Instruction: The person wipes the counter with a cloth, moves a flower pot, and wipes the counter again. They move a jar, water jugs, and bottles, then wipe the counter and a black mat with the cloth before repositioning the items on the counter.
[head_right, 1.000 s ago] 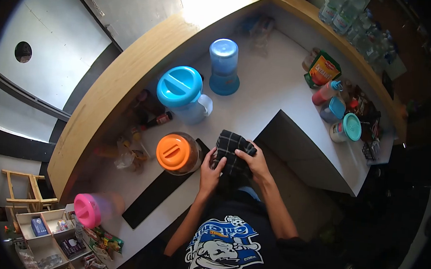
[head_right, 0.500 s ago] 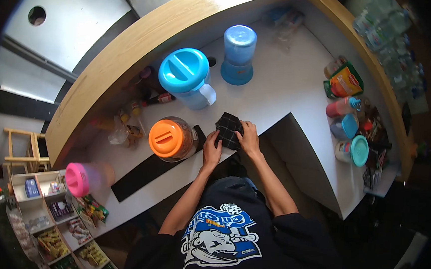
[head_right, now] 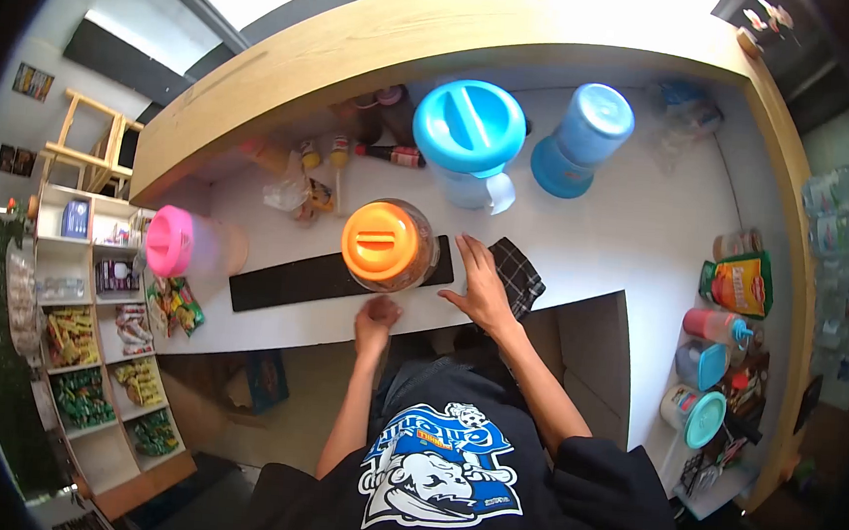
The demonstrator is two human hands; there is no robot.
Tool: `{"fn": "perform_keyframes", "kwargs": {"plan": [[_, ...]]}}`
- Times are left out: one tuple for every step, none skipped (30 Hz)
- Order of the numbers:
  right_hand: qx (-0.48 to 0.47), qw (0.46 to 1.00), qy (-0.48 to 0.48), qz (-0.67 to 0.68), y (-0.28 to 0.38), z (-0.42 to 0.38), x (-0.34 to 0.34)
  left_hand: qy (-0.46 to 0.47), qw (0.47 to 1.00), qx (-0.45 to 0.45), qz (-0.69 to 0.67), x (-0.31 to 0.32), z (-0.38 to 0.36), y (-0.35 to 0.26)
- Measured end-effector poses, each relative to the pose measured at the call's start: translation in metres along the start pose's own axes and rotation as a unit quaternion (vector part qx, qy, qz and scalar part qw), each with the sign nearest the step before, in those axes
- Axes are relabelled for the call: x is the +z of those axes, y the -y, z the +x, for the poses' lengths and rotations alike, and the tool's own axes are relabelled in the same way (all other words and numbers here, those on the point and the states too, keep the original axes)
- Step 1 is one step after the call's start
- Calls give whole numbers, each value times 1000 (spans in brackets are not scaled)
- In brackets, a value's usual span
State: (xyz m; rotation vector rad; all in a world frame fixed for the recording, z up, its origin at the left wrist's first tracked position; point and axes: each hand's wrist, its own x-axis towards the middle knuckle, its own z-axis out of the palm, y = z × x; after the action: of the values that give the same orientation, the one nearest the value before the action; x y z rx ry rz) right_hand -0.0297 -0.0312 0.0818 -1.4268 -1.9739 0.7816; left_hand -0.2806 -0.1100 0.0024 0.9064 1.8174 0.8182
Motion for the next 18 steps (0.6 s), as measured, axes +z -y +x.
{"fn": "perform_keyframes", "kwargs": {"plan": [[7, 999, 20, 40, 5, 8, 5, -23, 999, 14, -31, -11, 1, -12], [14, 996, 39, 78, 9, 15, 8, -36, 997, 71, 9, -21, 3, -36], [28, 994, 74, 76, 10, 21, 12, 6, 997, 77, -18, -31, 9, -51], [30, 991, 80, 105, 10, 25, 15, 36, 992, 116, -37, -35, 19, -59], [32, 987, 85, 134, 11, 30, 18, 67, 984, 156, -55, -38, 29, -68], [35, 982, 89, 162, 11, 35, 21, 98, 973, 197, -72, -41, 34, -76], [32, 982, 91, 165, 11, 37, 24, 123, 971, 191, -80, -44, 36, -84], [26, 982, 90, 166, 12, 39, 27, 150, 967, 186, -88, -46, 38, -93], [21, 982, 86, 167, 13, 39, 30, 177, 962, 183, -95, -46, 41, -102], [14, 983, 81, 167, 15, 41, 32, 180, 958, 194, -107, -45, 46, -100], [11, 985, 52, 165, 18, 43, 34, 182, 954, 206, -119, -45, 47, -96], [-2, 984, 43, 172, 32, 46, 26, 185, 949, 218, -130, -46, 47, -93], [-3, 984, 39, 172, 42, 47, 21, 184, 952, 206, -132, -47, 45, -94], [-5, 984, 35, 172, 49, 47, 18, 181, 952, 219, -117, -49, 46, -93], [-15, 984, 30, 173, 51, 47, 18, 178, 954, 217, -108, -54, 43, -99], [-4, 983, 42, 180, 53, 46, 18, 176, 956, 215, -99, -58, 39, -104], [5, 987, 41, 155, 53, 40, 19, 167, 958, 214, -91, -62, 37, -103], [14, 991, 39, 131, 53, 39, 19, 147, 958, 242, -49, -69, 32, -111]]}}
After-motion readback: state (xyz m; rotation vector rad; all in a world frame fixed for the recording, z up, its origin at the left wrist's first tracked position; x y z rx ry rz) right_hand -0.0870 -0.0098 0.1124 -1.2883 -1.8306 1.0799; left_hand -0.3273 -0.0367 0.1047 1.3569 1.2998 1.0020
